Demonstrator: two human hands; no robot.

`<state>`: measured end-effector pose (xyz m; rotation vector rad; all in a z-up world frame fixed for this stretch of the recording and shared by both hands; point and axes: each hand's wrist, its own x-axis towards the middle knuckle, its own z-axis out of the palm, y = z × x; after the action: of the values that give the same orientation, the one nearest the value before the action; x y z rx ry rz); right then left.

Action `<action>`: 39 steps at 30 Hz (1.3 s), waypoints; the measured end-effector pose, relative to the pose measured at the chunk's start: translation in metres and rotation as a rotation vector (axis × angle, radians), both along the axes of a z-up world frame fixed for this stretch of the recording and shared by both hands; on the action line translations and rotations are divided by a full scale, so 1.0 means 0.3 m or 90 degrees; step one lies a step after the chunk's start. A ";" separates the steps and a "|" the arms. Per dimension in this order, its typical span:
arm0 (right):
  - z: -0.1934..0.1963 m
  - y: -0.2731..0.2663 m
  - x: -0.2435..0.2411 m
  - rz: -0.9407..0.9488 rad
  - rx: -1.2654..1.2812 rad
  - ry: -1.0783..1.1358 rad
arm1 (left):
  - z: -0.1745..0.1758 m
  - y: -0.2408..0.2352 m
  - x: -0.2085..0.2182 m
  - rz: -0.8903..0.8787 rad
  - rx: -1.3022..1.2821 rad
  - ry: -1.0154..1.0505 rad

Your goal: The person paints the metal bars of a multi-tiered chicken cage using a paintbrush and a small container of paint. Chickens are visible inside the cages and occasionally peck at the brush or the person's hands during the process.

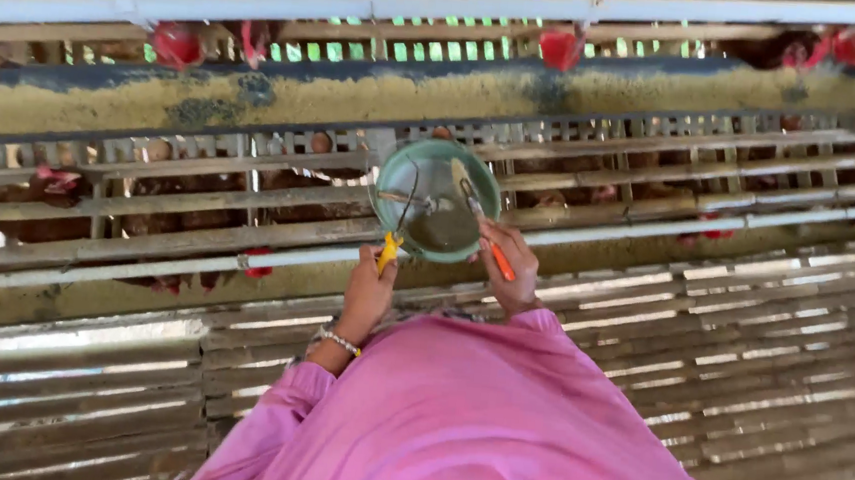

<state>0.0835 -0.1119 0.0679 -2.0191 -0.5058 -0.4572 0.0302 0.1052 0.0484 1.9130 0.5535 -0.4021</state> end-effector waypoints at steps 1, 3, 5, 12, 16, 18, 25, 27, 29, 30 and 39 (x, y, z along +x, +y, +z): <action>-0.076 -0.026 0.032 0.003 0.002 -0.007 | -0.019 0.011 0.012 0.003 0.002 -0.007; -0.230 -0.084 0.069 -0.029 -0.034 0.049 | -0.059 0.025 0.004 -0.015 0.027 0.008; -0.075 -0.045 -0.006 -0.048 -0.013 0.034 | -0.082 0.029 -0.027 -0.024 0.022 -0.011; -0.097 -0.011 -0.021 -0.203 0.077 0.149 | -0.006 0.100 -0.002 -0.134 0.001 -0.100; -0.167 0.004 0.021 -0.319 0.403 0.322 | -0.026 0.166 0.005 -0.168 -0.023 -0.137; -0.168 0.009 0.090 -0.407 0.699 0.340 | -0.020 0.197 0.042 -0.092 -0.241 -0.183; 0.227 0.281 0.217 -0.202 1.075 0.355 | 0.179 0.339 0.096 -0.121 -0.516 -0.277; 0.212 0.331 0.251 -0.193 1.054 0.283 | 0.188 0.376 0.118 -0.210 -0.267 -0.336; 0.120 0.323 0.217 -0.230 1.024 0.278 | 0.254 0.408 0.078 -0.248 -0.164 -0.374; 0.077 0.321 0.217 -0.261 0.995 0.268 | 0.289 0.425 0.074 -0.287 -0.056 -0.414; -0.085 0.269 -0.052 -0.412 1.013 0.302 | 0.310 0.497 0.044 -0.432 0.297 -0.494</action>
<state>0.0680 -0.0313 0.0423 -0.5910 0.6991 -0.4751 0.0435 0.2542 0.1413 2.4656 -0.5799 0.0896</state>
